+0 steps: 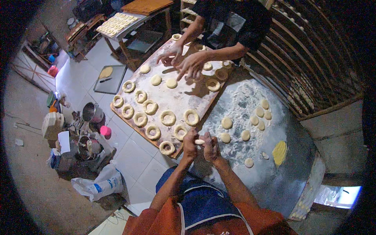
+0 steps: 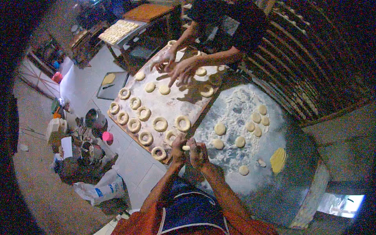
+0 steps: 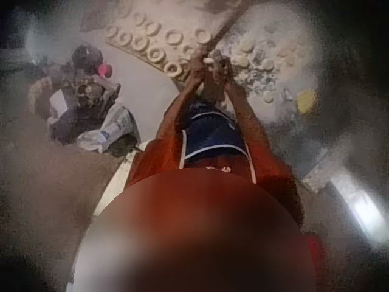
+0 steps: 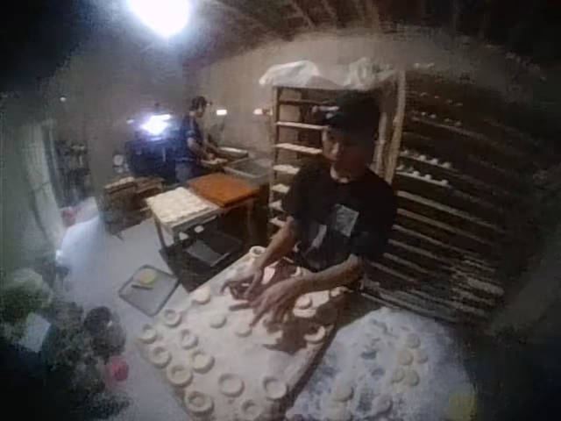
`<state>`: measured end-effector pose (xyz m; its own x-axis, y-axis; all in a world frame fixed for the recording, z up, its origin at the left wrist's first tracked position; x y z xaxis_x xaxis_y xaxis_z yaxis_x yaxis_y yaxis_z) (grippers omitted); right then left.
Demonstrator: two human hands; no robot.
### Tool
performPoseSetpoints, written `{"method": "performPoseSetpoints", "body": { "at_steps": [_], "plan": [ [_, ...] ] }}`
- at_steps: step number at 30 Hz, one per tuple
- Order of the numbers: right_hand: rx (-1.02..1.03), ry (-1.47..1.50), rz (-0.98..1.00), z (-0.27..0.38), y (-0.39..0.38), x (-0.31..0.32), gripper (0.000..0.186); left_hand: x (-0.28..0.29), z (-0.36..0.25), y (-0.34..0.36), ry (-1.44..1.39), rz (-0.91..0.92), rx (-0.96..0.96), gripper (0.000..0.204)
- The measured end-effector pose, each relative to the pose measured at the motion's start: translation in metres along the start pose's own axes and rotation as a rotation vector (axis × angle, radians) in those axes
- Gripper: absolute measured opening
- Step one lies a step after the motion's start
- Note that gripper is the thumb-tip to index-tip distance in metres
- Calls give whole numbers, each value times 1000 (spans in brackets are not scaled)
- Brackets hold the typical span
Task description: The person shapes small dough balls into rings by hand and places them on a wooden board. Another person works alongside, also shaping dough and arranging it on trays.
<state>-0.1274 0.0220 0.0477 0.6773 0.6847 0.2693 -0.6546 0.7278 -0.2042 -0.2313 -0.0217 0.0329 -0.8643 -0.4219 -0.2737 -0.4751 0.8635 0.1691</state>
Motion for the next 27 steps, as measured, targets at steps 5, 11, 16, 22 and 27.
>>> {"method": "performPoseSetpoints", "body": {
  "at_steps": [5, 11, 16, 22, 27],
  "plan": [
    [354, -294, 67, 14, 36, -14, 48, 23, -28, 26, 746, 147, -142, 20],
    [473, -257, 99, 90, 78, -33, 52, 67, -15, 58, -636, -177, 71, 26],
    [438, 106, 306, 94, 110, -38, 57, 99, -17, 106, -19, 8, 151, 29],
    [-58, -347, 41, 93, 133, -6, 49, 107, -17, 169, 958, 46, 196, 16],
    [-58, -473, -166, 42, 60, 54, 25, 126, -2, 169, 1265, 143, -17, 18]
  ]
}}
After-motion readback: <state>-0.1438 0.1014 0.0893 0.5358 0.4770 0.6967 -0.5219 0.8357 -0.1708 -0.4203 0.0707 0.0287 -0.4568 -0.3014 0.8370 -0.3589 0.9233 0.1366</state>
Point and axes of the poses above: each hand's wrist, its own y-axis towards the middle knuckle, its own x-axis out of the back of the hand, z = x × y, the point moved 5 cm from there along y, towards the middle knuckle, and after that the axes turned 13 degrees about z, right-handed, at the moved point
